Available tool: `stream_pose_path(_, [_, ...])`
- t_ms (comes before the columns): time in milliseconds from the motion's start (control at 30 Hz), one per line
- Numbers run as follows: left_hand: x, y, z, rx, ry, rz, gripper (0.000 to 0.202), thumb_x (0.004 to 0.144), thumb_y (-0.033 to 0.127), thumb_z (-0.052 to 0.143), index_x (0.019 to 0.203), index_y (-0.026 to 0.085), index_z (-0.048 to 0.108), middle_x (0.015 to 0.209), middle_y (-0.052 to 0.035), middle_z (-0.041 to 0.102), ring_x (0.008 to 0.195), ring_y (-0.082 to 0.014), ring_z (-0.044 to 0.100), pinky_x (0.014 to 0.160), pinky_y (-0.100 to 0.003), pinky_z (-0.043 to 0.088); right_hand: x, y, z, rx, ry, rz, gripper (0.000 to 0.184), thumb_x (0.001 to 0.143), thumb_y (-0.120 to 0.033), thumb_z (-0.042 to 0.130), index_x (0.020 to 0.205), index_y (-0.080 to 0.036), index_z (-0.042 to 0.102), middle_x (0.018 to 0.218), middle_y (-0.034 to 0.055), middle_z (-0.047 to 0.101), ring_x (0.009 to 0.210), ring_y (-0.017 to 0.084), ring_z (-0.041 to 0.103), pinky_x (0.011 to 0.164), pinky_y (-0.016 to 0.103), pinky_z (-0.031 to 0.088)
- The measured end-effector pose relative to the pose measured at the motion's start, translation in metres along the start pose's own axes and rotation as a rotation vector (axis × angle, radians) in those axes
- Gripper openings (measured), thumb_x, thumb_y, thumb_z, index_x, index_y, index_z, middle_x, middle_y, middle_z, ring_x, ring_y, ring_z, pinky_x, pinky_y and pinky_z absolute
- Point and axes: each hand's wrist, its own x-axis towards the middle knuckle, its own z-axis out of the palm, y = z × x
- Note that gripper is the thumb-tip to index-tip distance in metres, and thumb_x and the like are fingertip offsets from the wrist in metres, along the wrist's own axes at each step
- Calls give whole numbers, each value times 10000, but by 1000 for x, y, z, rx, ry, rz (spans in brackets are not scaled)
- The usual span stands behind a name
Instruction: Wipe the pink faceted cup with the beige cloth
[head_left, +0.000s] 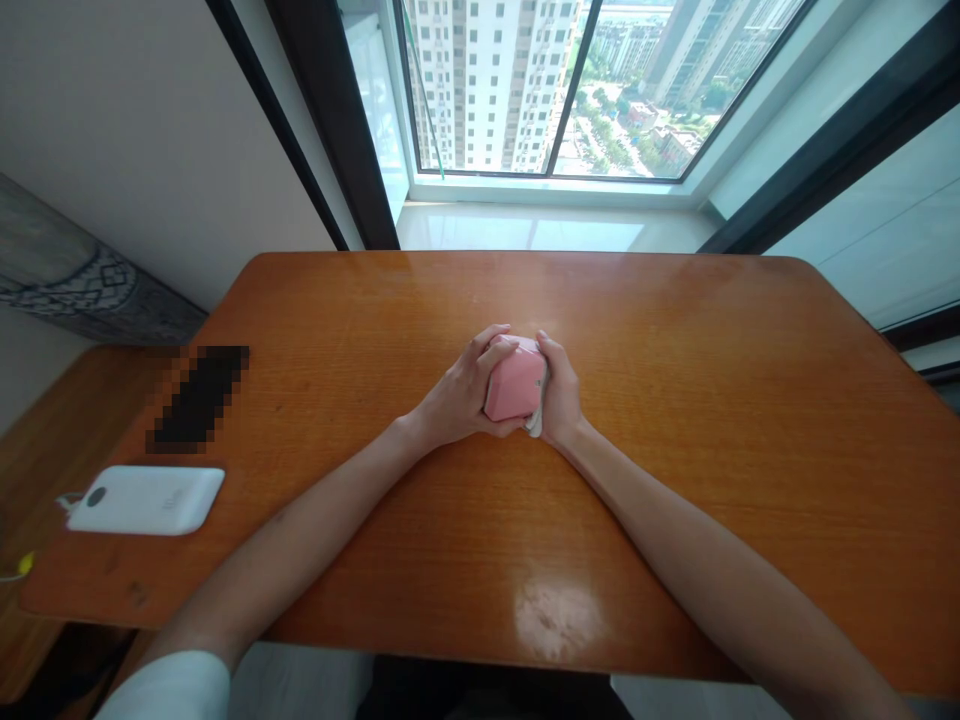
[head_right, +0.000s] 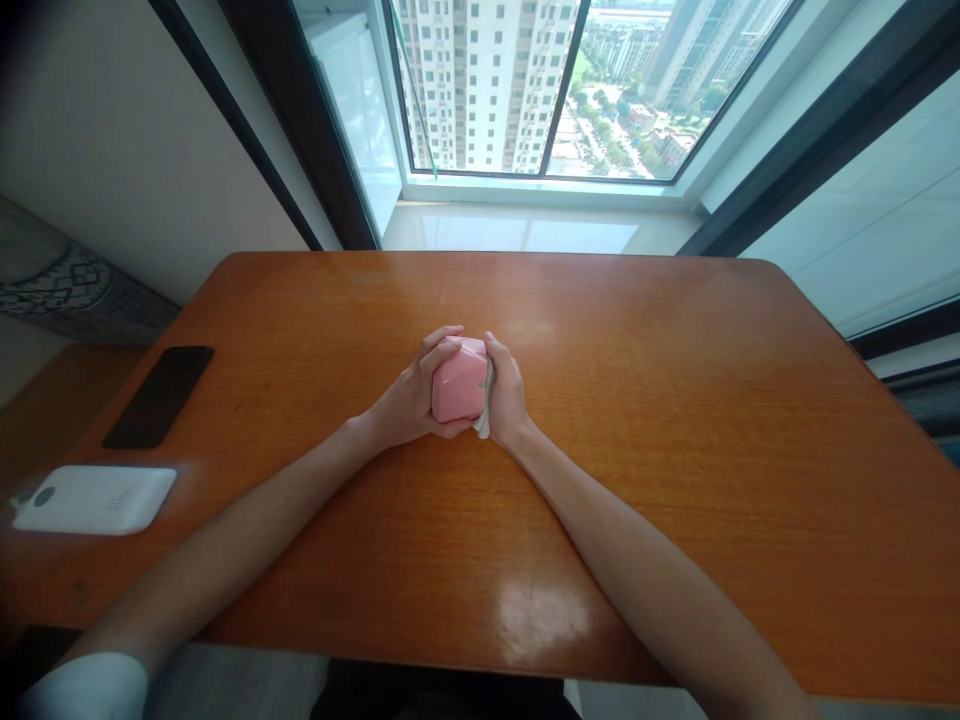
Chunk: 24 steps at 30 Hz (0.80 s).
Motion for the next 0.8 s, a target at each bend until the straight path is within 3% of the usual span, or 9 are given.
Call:
stream_pose_path(233, [0,0,1,-17,10,8,1201,824,673,941,1740,363,230,1723,-228,375,1605,-464,466,1210,-683,583,2,3,-4,12,3,-24,509,861,-713,820,760,-251,633,648,-44,596,584,134,517,555,291,427])
stream_pose_path(400, [0,1,1,-14,13,25,1183,843,658,927,1747,324,242,1727,-247,363,1601,-460,477,1205,-674,594,3,5,-5,36,21,-11,477,878,-676,821,753,-254,636,651,-43,582,586,136,493,556,294,416])
stream_pose_path(800, [2,2,-1,-22,6,14,1201,823,649,951,1738,356,230,1728,-234,365,1593,-454,479,1192,-649,594,3,5,-3,59,46,-1,527,838,-734,844,790,-246,650,666,-46,613,591,129,512,558,285,451])
